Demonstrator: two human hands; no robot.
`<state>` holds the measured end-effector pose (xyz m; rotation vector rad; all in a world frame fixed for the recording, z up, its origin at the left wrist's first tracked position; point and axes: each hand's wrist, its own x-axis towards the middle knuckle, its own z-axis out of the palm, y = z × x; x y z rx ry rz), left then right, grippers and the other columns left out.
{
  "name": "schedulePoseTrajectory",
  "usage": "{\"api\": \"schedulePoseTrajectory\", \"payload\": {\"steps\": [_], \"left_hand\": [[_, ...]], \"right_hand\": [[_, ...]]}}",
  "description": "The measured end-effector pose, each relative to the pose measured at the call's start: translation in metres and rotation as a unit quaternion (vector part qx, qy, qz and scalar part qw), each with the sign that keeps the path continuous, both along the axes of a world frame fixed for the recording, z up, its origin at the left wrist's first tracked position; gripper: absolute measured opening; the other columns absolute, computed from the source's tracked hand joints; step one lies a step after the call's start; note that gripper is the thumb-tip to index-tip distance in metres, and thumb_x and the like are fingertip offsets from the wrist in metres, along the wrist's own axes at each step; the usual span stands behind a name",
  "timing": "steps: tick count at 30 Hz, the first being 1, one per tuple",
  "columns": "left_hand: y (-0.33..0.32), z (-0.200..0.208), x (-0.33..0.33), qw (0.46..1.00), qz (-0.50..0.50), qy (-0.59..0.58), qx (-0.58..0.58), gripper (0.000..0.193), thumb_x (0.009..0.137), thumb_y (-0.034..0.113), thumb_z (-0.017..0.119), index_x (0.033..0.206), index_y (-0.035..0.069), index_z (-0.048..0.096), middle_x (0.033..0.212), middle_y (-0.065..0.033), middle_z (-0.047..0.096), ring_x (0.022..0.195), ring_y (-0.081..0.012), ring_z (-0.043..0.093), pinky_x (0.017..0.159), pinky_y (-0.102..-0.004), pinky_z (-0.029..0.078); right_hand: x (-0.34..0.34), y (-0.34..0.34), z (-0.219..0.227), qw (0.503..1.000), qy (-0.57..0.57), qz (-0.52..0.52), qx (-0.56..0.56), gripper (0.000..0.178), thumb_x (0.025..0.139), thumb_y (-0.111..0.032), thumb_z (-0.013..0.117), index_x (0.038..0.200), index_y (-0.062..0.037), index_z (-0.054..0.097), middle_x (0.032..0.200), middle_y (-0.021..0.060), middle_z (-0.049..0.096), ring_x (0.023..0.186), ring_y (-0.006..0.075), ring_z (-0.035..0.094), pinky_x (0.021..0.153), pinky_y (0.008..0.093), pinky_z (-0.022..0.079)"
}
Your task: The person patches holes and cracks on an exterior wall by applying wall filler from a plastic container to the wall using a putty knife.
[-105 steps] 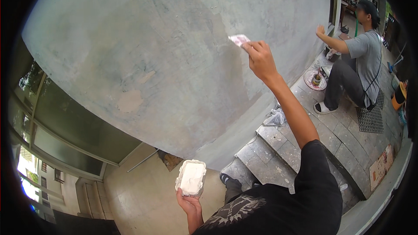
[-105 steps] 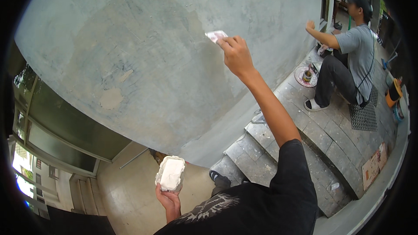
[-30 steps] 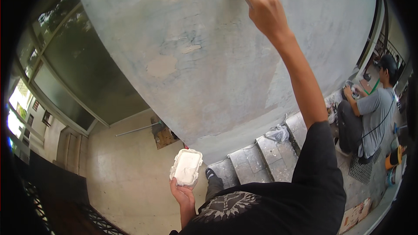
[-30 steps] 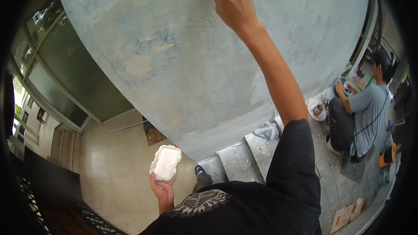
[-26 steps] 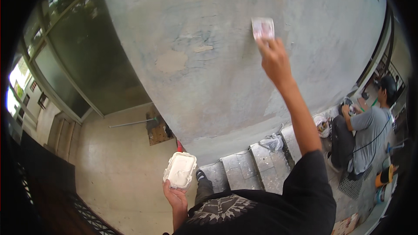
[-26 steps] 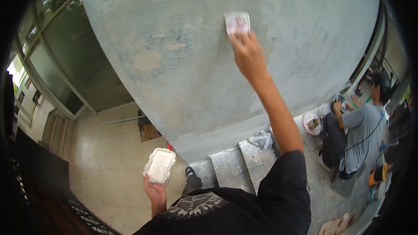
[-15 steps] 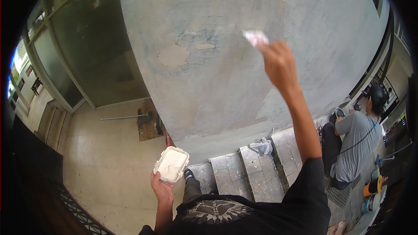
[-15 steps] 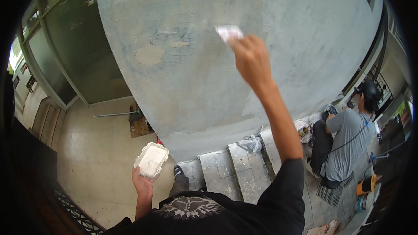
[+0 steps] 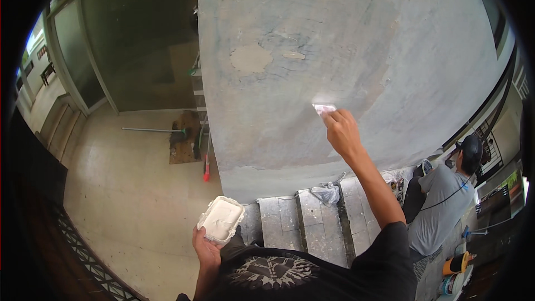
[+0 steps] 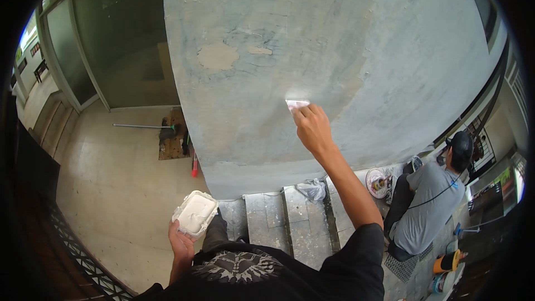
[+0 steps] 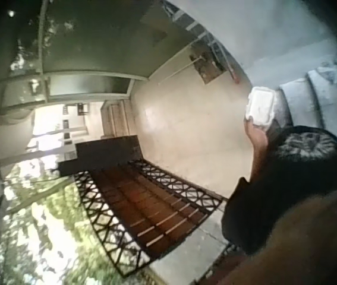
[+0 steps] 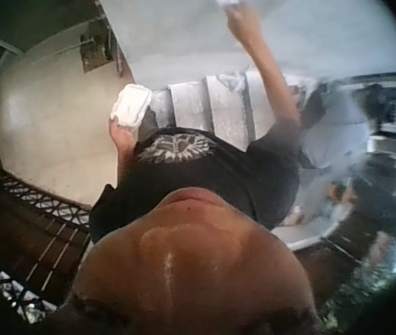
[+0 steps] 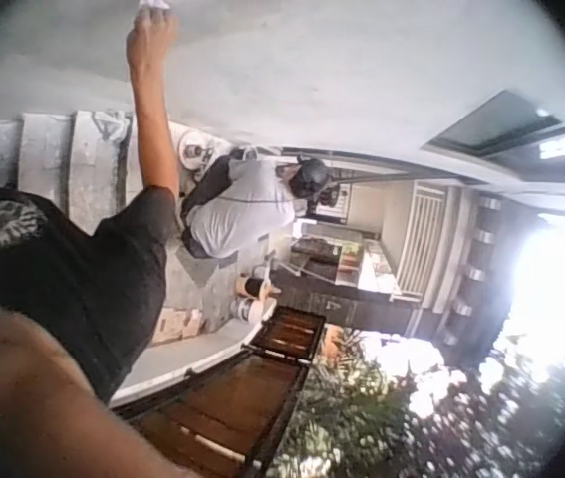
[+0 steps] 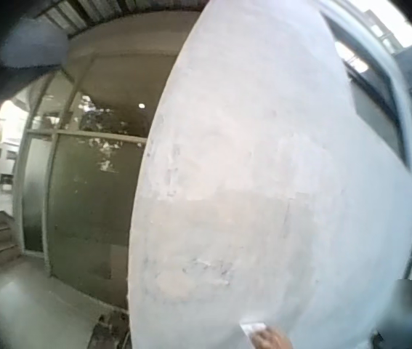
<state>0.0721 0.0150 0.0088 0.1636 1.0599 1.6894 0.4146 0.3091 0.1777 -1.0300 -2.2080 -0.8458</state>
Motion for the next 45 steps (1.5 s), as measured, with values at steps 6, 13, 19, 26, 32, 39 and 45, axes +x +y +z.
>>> {"api": "schedulePoseTrajectory", "payload": {"steps": [6,13,19,26,32,39,45], "left_hand": [[0.006,0.005,-0.007,0.999,0.007,0.030,-0.010,0.052,0.092,0.029,0.051,0.138,0.006,0.042,0.131,-0.0187,0.052,0.114,-0.0344,0.060,0.083,-0.0477,0.058],[0.022,0.011,0.005,0.998,-0.009,0.006,0.057,0.052,0.091,0.029,0.052,0.137,0.005,0.043,0.131,-0.0163,0.054,0.118,-0.0321,0.058,0.085,-0.0470,0.057],[0.018,0.008,-0.008,0.997,-0.035,-0.027,0.057,0.050,0.091,0.027,0.051,0.135,0.003,0.044,0.129,-0.0174,0.055,0.117,-0.0331,0.059,0.085,-0.0485,0.058],[0.022,-0.016,-0.041,0.990,-0.131,0.039,0.025,0.053,0.090,0.032,0.051,0.138,0.009,0.042,0.136,-0.0152,0.051,0.120,-0.0324,0.057,0.086,-0.0498,0.056],[0.039,-0.024,-0.033,0.978,-0.180,0.000,0.106,0.058,0.091,0.033,0.051,0.141,0.009,0.037,0.138,-0.0151,0.050,0.123,-0.0329,0.055,0.087,-0.0515,0.056],[0.043,-0.043,-0.056,0.966,-0.221,-0.005,0.132,0.055,0.091,0.033,0.050,0.140,0.008,0.041,0.137,-0.0136,0.051,0.124,-0.0313,0.055,0.091,-0.0508,0.054],[0.043,-0.047,-0.067,0.970,-0.217,-0.010,0.114,0.051,0.089,0.027,0.053,0.135,0.006,0.044,0.127,-0.0153,0.056,0.114,-0.0310,0.061,0.080,-0.0490,0.059]], "right_hand": [[-0.014,0.015,0.132,0.986,0.057,0.048,0.151,0.025,0.078,0.008,0.057,0.098,0.0005,0.070,0.082,0.0159,0.067,0.075,0.0288,0.061,0.066,0.0392,0.050],[-0.017,0.038,0.212,0.943,0.021,0.071,0.324,0.028,0.077,0.007,0.060,0.101,-0.0022,0.069,0.087,0.0124,0.068,0.078,0.0265,0.062,0.066,0.0359,0.053],[-0.009,-0.016,0.007,0.995,0.007,0.026,0.093,0.033,0.073,0.007,0.062,0.105,0.0030,0.067,0.080,0.0133,0.061,0.073,0.0285,0.059,0.066,0.0377,0.050],[-0.045,-0.059,0.128,0.968,0.054,0.095,0.224,0.034,0.072,0.011,0.062,0.104,0.0001,0.068,0.078,0.0119,0.063,0.070,0.0282,0.059,0.064,0.0377,0.049],[-0.079,-0.081,0.219,0.930,-0.023,0.090,0.355,0.035,0.073,0.011,0.068,0.104,-0.0029,0.072,0.098,0.0098,0.071,0.086,0.0267,0.065,0.075,0.0339,0.054],[-0.078,-0.131,0.042,0.991,0.046,0.031,0.121,0.037,0.069,0.010,0.064,0.105,-0.0003,0.069,0.099,0.0138,0.068,0.087,0.0309,0.063,0.078,0.0402,0.051],[-0.055,-0.183,-0.026,0.988,0.141,-0.043,0.054,0.031,0.070,0.008,0.067,0.100,0.0005,0.068,0.095,0.0108,0.068,0.085,0.0288,0.062,0.074,0.0374,0.048]]}}
